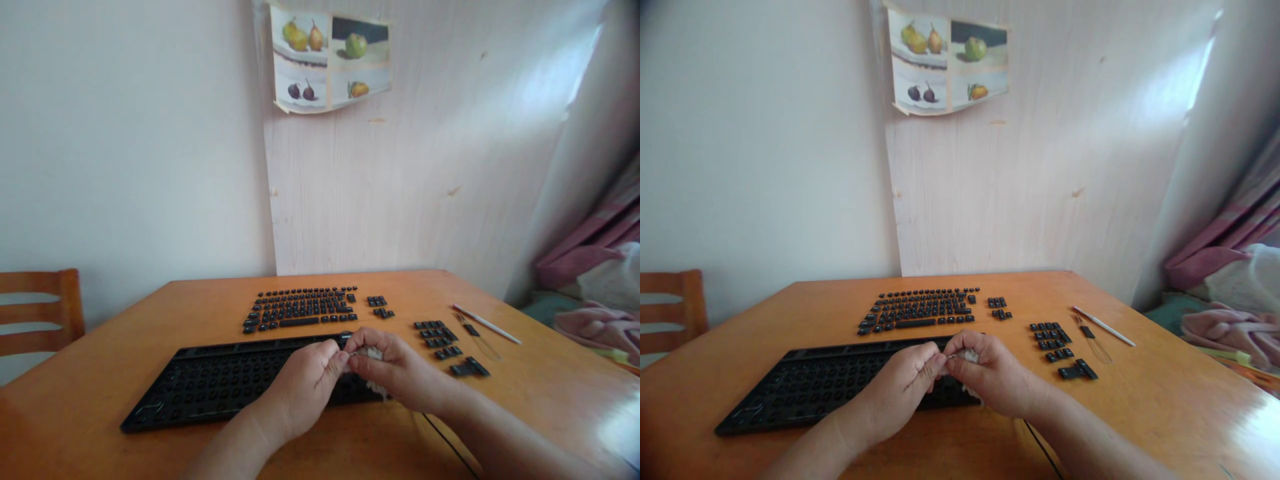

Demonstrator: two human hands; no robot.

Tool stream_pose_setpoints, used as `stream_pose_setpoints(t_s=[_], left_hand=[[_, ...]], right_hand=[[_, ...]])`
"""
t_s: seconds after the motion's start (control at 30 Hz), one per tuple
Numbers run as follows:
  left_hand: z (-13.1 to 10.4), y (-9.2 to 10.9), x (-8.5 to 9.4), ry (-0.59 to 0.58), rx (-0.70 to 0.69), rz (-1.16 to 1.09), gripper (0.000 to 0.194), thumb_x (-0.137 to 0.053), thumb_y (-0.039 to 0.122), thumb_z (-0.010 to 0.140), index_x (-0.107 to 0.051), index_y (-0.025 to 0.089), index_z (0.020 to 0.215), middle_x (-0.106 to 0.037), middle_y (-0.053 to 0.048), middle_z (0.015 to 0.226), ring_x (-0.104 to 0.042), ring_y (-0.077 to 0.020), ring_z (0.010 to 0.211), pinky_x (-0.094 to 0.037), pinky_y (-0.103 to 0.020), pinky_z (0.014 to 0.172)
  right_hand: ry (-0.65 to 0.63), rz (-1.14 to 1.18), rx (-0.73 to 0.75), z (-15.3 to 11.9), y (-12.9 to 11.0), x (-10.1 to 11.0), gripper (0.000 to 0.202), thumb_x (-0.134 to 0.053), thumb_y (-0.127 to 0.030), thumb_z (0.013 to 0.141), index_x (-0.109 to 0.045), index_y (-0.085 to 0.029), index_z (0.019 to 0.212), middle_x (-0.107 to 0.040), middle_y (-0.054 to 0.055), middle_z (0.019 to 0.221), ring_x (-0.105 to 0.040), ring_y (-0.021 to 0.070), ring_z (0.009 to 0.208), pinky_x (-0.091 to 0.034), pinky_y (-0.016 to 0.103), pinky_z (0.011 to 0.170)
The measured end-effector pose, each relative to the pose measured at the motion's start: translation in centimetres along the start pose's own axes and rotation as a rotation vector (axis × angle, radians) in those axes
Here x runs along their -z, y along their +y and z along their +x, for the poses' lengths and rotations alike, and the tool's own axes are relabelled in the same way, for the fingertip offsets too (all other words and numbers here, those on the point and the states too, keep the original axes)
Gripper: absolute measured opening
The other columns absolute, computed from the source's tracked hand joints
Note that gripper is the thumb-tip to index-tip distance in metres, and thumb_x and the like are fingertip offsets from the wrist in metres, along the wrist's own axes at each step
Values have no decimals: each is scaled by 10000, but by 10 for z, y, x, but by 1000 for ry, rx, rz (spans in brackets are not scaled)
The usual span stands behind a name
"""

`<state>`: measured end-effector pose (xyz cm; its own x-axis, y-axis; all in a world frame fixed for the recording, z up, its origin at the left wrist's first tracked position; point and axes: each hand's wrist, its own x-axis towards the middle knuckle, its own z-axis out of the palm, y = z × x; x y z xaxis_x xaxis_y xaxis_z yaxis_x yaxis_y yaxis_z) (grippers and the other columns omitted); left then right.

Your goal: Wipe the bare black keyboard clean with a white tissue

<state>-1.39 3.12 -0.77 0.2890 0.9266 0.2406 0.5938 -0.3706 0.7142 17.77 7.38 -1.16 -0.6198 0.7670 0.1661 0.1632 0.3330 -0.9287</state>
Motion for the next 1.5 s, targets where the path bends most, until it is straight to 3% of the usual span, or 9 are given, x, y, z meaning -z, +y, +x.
stream_pose_setpoints(t_s=[0.1,0.2,0.4,0.7,0.93,1.03,1.2,1.5], left_hand=[[0,-1,0,-1,54,-98,475,-311,563,956,-516,206,720,-537,1,655,-495,-161,653,-364,-280,626],[1,-4,0,4,114,-207,478,-328,581,947,-528,197,742,-532,11,637,-490,-148,624,-360,-272,608],[1,-5,-3,-8,169,-406,465,-382,593,932,-535,177,789,-554,1,702,-479,-129,640,-364,-258,605],[-1,3,1,-23,138,-460,373,-483,523,919,-568,167,846,-597,-13,758,-501,-138,698,-394,-269,667],[-1,0,2,-10,98,-326,331,-484,486,926,-566,174,849,-585,-8,771,-505,-136,714,-389,-254,660],[-1,-2,1,-17,78,-298,333,-449,483,940,-560,179,862,-588,-9,784,-505,-135,715,-392,-250,653],[-1,-4,-2,-24,106,-273,392,-405,531,945,-529,186,807,-553,9,717,-490,-127,671,-384,-247,627],[0,-8,-5,-54,269,-414,594,-278,665,916,-562,168,758,-523,4,588,-469,-132,552,-351,-259,539]], right_hand=[[26,-199,174,-3,-4,-1,239,-507,-412,941,-613,-198,941,-650,15,812,-577,126,706,-457,246,635],[55,-462,328,-5,-6,-2,200,-470,-313,963,-633,-206,1008,-685,54,952,-618,170,894,-468,298,809],[83,-751,412,-5,-6,-1,200,-487,-259,949,-619,-199,1086,-682,71,954,-617,196,899,-463,326,809],[100,-568,342,-7,-10,1,192,-506,-290,948,-645,-210,1054,-696,44,912,-625,160,859,-461,282,774],[17,-296,74,-1,-2,2,423,-443,-518,957,-658,-159,891,-574,-3,673,-506,102,590,-378,215,516],[-27,-234,0,-1,-2,3,397,-502,-516,928,-659,-153,902,-535,-20,659,-468,91,568,-340,204,483],[24,-374,82,-4,-9,3,272,-552,-402,916,-647,-159,838,-529,-27,669,-451,91,607,-335,214,531],[74,-465,156,-6,-4,-2,188,-535,-331,925,-629,-181,859,-633,4,757,-541,118,677,-388,235,601]])
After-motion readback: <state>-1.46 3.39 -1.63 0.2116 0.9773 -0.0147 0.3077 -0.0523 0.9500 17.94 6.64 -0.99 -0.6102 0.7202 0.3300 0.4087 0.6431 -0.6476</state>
